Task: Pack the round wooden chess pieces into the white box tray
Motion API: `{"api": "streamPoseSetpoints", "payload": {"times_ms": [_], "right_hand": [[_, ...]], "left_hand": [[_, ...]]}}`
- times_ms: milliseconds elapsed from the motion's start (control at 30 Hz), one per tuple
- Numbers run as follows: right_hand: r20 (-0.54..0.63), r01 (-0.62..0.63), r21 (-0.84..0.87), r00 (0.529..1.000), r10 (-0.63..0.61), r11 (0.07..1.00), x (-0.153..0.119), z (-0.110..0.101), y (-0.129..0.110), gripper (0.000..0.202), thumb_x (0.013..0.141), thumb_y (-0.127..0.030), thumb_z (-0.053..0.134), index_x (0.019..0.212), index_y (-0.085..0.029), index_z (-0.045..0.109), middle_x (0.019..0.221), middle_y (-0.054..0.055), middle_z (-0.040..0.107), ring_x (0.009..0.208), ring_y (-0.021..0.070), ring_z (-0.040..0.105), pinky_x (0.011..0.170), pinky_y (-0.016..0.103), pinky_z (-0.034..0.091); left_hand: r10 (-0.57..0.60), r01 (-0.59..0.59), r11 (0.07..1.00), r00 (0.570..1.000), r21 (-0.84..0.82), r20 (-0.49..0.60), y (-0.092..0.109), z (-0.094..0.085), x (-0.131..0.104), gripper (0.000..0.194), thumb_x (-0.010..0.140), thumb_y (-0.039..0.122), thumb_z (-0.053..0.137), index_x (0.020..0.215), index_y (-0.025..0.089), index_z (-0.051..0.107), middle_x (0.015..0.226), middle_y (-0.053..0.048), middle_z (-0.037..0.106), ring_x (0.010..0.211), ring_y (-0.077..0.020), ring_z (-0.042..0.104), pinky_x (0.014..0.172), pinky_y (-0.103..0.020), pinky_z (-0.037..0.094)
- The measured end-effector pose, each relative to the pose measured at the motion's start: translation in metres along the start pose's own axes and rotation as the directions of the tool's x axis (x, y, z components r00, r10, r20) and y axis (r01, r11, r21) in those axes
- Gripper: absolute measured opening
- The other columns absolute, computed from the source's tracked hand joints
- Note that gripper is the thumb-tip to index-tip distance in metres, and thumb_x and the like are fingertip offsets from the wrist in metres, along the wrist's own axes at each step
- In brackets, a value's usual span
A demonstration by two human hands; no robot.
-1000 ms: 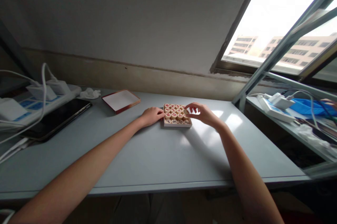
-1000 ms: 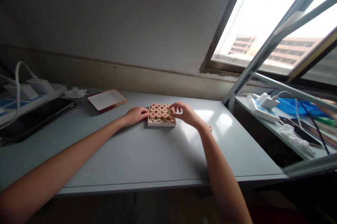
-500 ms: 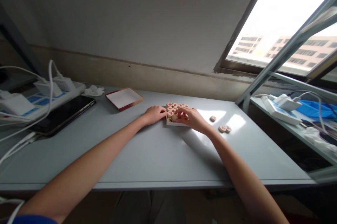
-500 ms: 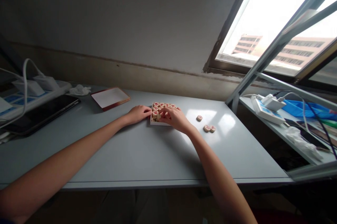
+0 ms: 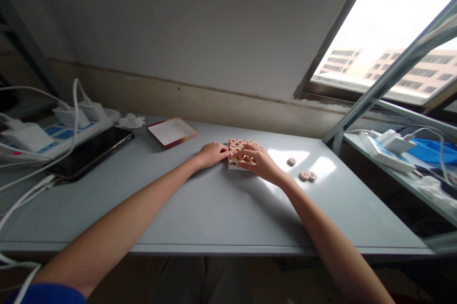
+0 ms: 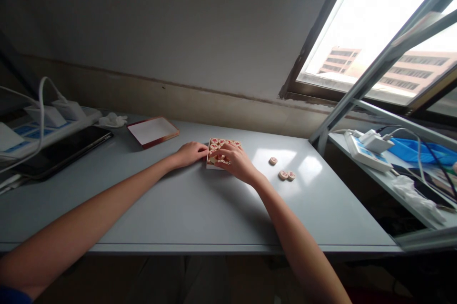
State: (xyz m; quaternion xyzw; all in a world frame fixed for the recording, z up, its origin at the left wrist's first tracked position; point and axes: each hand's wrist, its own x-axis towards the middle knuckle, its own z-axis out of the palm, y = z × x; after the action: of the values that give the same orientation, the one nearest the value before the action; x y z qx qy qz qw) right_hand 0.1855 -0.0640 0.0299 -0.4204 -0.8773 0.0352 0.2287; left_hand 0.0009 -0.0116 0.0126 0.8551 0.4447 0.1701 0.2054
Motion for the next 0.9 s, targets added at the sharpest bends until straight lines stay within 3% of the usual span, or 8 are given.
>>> {"api": "streamPoseSetpoints", "payload": {"times_ms": [267, 500, 667, 800, 833, 900], "right_hand": [[-0.001, 0.019, -0.016, 1.0, -0.019, 1.0, 0.0, 0.002, -0.001, 0.014, 0.081, -0.027, 0.056, 0.089, -0.023, 0.067, 0.088, 0.004, 0.064, 0.084, 0.0155, 0.055, 0.082, 0.031, 0.034], [-0.024, -0.024, -0.033, 0.999, 0.023, 0.999, 0.001, 0.003, 0.0, 0.011, 0.08, -0.028, 0.058, 0.077, -0.021, 0.066, 0.081, 0.003, 0.064, 0.08, 0.0153, 0.054, 0.077, 0.029, 0.032], [0.003, -0.057, -0.036, 0.998, 0.057, 0.998, 0.003, 0.002, 0.0, 0.012, 0.082, -0.028, 0.055, 0.079, -0.022, 0.065, 0.083, 0.002, 0.064, 0.079, 0.0144, 0.055, 0.076, 0.028, 0.033], [-0.039, -0.262, -0.29, 0.964, 0.262, 0.921, -0.007, -0.017, 0.019, 0.019, 0.082, -0.033, 0.053, 0.093, -0.023, 0.064, 0.096, 0.006, 0.063, 0.087, 0.0199, 0.056, 0.076, 0.033, 0.034], [-0.056, -0.338, -0.375, 0.938, 0.342, 0.864, -0.013, -0.024, 0.028, 0.023, 0.081, -0.033, 0.053, 0.099, -0.022, 0.062, 0.1, 0.008, 0.061, 0.09, 0.0223, 0.055, 0.077, 0.034, 0.034], [-0.098, -0.505, -0.521, 0.836, 0.539, 0.689, -0.028, -0.039, 0.048, 0.031, 0.078, -0.032, 0.056, 0.105, -0.017, 0.06, 0.108, 0.015, 0.057, 0.098, 0.0279, 0.052, 0.077, 0.038, 0.036]], "left_hand": [[-0.031, 0.031, 0.999, 1.0, 0.007, 0.003, 0.002, -0.001, -0.001, 0.033, 0.078, 0.037, 0.036, 0.067, 0.019, 0.061, 0.068, -0.003, 0.063, 0.06, -0.0153, 0.049, 0.052, -0.025, 0.024], [-0.025, 0.025, 1.0, 1.0, 0.019, 0.002, 0.002, -0.001, -0.001, 0.035, 0.079, 0.038, 0.035, 0.069, 0.019, 0.062, 0.071, -0.003, 0.064, 0.062, -0.0163, 0.051, 0.053, -0.025, 0.026], [-0.027, 0.027, 0.999, 1.0, 0.032, -0.001, 0.001, 0.0, 0.0, 0.034, 0.079, 0.037, 0.036, 0.071, 0.019, 0.063, 0.074, -0.003, 0.065, 0.063, -0.0166, 0.053, 0.054, -0.025, 0.026], [-0.031, 0.03, 0.998, 1.0, 0.049, 0.003, -0.001, 0.001, 0.001, 0.033, 0.08, 0.036, 0.037, 0.07, 0.019, 0.063, 0.076, -0.004, 0.066, 0.066, -0.0172, 0.055, 0.054, -0.025, 0.027], [-0.033, 0.033, 0.998, 0.999, 0.051, 0.004, -0.001, 0.001, 0.002, 0.033, 0.08, 0.036, 0.037, 0.07, 0.019, 0.063, 0.077, -0.004, 0.066, 0.067, -0.0176, 0.055, 0.055, -0.025, 0.028], [-0.039, 0.038, 0.998, 0.999, 0.052, 0.005, -0.001, 0.001, 0.002, 0.032, 0.08, 0.036, 0.037, 0.072, 0.019, 0.064, 0.08, -0.004, 0.067, 0.07, -0.0184, 0.056, 0.055, -0.025, 0.028]]}}
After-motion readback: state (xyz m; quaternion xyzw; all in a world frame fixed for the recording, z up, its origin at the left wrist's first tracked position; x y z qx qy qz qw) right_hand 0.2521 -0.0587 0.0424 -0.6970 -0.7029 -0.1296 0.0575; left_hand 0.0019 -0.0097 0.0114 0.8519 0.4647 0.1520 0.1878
